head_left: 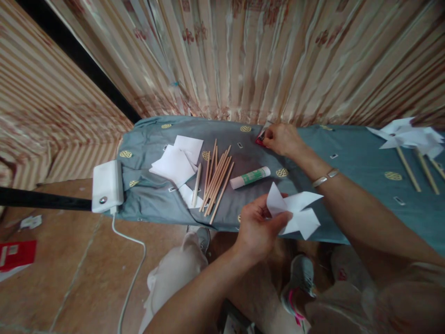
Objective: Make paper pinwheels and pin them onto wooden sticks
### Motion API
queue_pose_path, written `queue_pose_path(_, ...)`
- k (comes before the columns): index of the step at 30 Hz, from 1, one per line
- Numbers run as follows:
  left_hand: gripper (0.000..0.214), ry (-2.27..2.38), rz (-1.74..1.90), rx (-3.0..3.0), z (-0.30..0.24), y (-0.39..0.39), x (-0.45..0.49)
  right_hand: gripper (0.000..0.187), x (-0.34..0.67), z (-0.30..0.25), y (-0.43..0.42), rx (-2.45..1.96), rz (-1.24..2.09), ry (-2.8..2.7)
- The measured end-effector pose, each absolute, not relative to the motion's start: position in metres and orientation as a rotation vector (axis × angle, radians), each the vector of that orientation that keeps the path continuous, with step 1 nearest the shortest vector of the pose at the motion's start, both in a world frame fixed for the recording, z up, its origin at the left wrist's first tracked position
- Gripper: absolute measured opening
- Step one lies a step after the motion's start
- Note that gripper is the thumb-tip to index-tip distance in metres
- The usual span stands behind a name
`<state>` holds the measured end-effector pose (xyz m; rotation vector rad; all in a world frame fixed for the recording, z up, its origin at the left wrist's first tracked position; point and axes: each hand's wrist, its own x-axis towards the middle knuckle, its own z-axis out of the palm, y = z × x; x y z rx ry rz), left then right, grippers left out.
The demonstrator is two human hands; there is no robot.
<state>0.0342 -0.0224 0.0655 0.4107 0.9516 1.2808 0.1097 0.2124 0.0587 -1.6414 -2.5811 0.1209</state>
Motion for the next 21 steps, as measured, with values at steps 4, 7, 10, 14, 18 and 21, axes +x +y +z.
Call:
queue_pose_path(4,0.037,0.962,1.273,0.405,0.068,-0.023,0.034,0.018,0.113,0.054,0.214,-1.645,0.223,-2.437)
queue_pose_path(7,0.043,0.918,1.291,0.372,0.069,-0.023,0.035,0.02,0.114,0.051,0.214,-1.628,0.297,-2.361)
queue_pose_path(10,0.045,0.864,1.304,0.344,0.069,-0.022,0.036,0.022,0.115,0.049,0.215,-1.64,0.321,-2.329)
queue_pose_path(14,0.045,0.876,1.3,0.366,0.068,-0.021,0.038,0.021,0.115,0.049,0.217,-1.631,0.374,-2.291)
queue_pose_path(18,0.04,0.917,1.293,0.42,0.069,-0.022,0.041,0.016,0.116,0.049,0.221,-1.65,0.476,-2.19)
queue_pose_path(21,0.041,0.897,1.307,0.412,0.072,-0.021,0.041,0.015,0.121,0.048,0.217,-1.628,0.523,-2.086)
